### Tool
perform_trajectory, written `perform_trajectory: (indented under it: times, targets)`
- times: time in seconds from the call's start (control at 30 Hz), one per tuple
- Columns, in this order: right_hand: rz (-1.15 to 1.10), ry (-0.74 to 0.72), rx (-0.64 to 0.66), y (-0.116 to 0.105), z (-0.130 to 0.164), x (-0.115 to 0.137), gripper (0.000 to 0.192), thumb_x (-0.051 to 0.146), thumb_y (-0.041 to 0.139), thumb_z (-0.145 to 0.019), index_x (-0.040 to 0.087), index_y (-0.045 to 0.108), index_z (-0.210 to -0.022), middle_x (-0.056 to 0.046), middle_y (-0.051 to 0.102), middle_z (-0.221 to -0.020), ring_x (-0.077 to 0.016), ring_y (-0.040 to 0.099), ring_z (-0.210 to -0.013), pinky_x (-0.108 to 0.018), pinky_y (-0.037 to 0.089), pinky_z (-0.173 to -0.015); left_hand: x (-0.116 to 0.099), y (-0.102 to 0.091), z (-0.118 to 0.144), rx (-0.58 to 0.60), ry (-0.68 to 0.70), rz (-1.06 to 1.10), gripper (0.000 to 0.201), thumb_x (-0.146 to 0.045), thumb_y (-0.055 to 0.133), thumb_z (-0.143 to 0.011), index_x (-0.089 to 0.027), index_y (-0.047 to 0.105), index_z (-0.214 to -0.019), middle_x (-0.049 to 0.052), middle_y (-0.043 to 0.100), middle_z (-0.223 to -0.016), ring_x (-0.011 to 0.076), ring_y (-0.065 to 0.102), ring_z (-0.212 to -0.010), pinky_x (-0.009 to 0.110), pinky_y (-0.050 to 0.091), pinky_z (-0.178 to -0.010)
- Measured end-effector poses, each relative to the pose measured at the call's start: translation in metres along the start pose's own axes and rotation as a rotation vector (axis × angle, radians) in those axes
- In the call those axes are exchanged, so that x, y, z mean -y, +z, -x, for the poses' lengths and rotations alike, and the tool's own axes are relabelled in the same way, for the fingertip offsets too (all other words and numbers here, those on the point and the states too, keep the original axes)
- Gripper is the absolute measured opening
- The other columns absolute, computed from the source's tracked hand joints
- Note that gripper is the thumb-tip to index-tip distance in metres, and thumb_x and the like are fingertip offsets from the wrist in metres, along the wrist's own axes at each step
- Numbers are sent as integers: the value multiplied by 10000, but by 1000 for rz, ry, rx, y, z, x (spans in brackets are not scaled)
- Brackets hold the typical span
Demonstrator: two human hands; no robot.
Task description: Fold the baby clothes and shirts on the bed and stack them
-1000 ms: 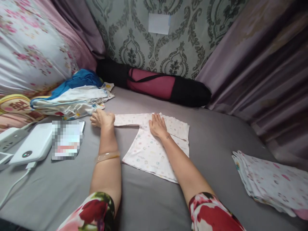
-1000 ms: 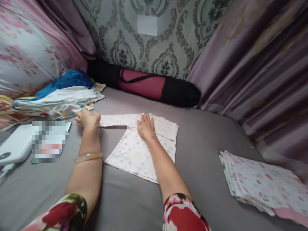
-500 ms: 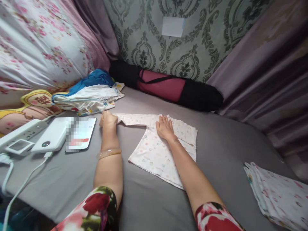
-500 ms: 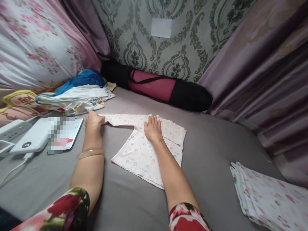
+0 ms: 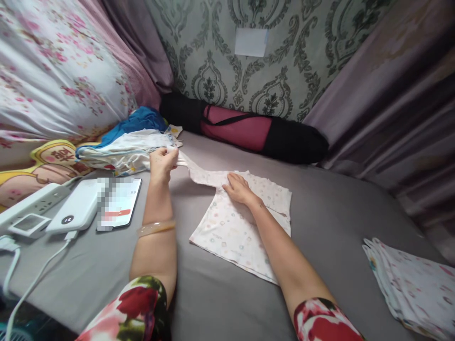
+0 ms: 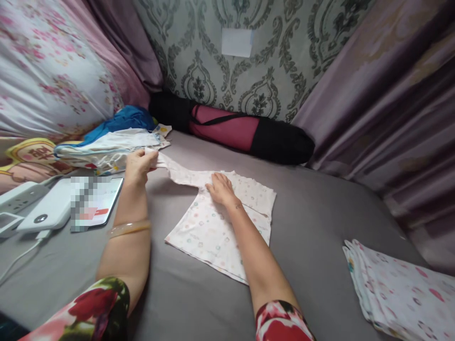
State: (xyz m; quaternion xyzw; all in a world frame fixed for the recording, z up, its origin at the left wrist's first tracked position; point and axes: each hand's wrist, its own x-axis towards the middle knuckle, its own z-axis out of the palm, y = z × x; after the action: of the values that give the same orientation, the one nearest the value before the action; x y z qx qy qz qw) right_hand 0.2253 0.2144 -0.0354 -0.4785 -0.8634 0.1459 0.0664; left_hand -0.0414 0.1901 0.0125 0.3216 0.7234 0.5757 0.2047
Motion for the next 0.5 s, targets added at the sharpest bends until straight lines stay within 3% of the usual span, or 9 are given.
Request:
perform_trajectory:
  times: [0.23, 0.5]
  targets:
    - [-51, 28, 137, -9, -11, -8, 575, 476, 442, -941, 189, 417, -1439, -92, 313, -1575, -287, 262, -1427, -412, 229, -1144, -46, -1, -13, 145, 162, 53, 258, -354, 636, -640, -146, 672, -787, -34, 502, -559, 80, 425, -469, 169, 357, -424]
    - [67, 93, 182, -26, -16, 11, 753, 606, 608, -791, 183, 457, -1395, -147, 388, -1470, -344, 336, -1347, -447, 279, -1090, -110, 10, 30, 332, 341, 62, 207, -334, 627, -695, -127, 637, -705, -23, 517, -596, 93, 483, -554, 180, 355, -507]
